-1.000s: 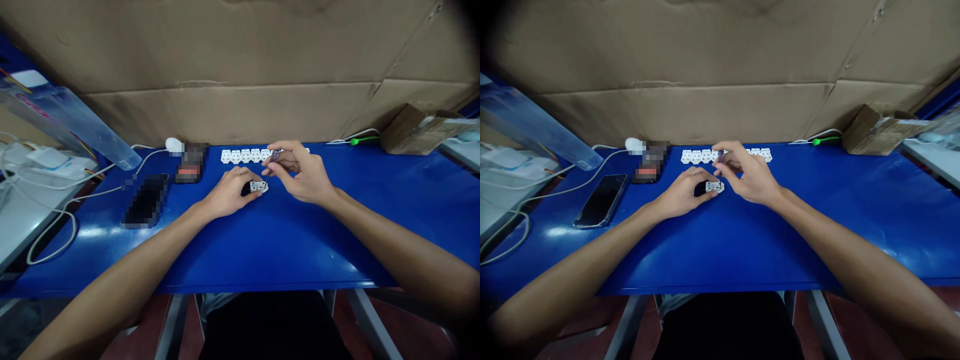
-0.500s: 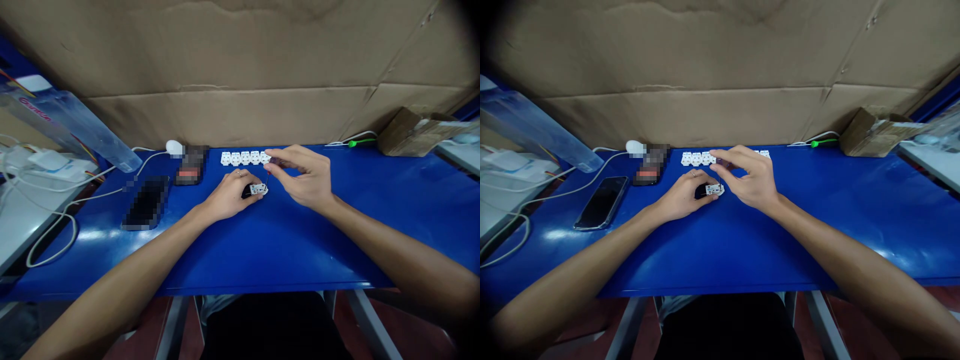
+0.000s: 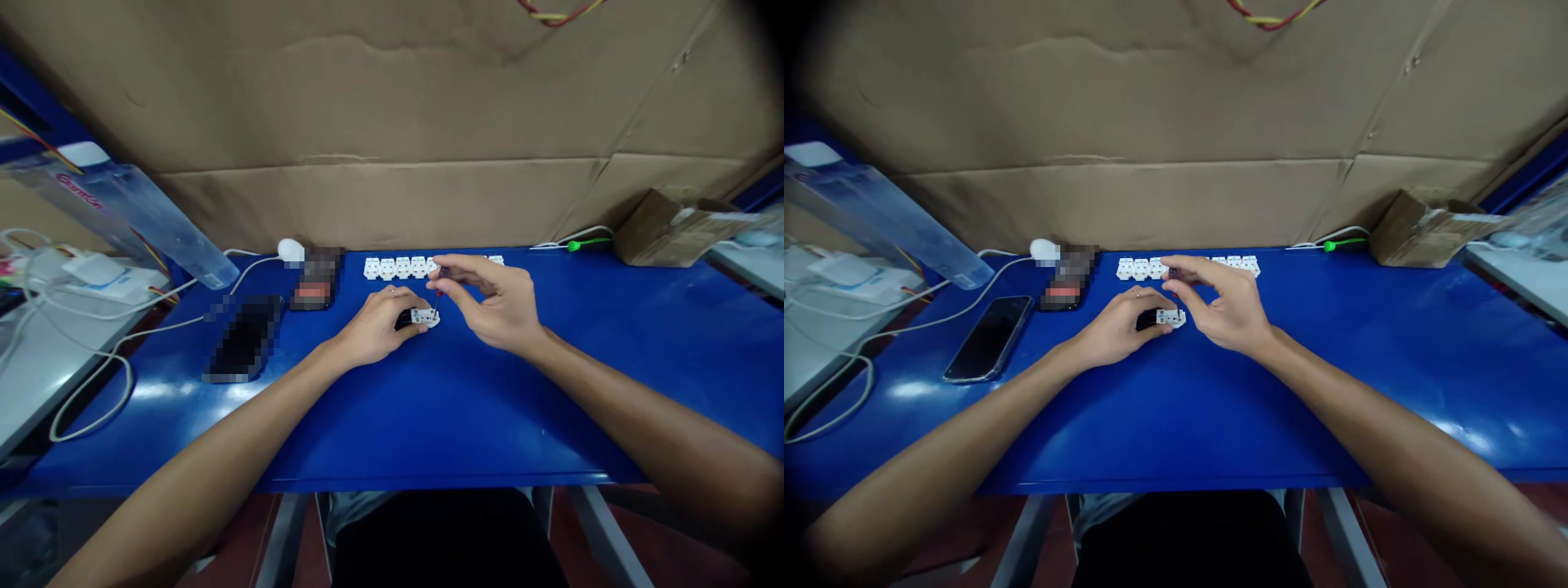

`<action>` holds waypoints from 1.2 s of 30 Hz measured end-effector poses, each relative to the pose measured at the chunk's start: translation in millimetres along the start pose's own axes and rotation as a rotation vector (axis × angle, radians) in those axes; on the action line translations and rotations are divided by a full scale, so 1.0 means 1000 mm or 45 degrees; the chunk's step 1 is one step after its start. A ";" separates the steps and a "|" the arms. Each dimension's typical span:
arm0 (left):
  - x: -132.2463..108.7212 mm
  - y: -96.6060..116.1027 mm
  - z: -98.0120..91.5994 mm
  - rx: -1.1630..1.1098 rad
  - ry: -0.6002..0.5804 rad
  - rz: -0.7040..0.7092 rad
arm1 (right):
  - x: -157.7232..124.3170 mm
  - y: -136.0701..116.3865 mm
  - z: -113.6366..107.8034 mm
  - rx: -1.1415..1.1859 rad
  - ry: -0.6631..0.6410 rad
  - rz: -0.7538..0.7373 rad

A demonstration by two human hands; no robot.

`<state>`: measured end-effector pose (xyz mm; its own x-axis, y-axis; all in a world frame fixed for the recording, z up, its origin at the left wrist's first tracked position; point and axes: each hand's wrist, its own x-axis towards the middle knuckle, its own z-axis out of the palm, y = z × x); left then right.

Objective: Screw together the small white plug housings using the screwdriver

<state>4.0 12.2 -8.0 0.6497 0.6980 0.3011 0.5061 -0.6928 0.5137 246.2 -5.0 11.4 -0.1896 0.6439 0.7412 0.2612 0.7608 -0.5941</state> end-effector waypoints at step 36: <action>0.001 0.004 -0.006 0.012 -0.030 0.027 | 0.004 0.008 -0.003 0.298 -0.046 0.136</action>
<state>2.7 11.2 -1.1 0.6736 0.6785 0.2931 0.4971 -0.7093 0.4998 250.1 3.4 10.9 -0.2078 0.7211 0.6609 0.0565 0.6834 -0.7279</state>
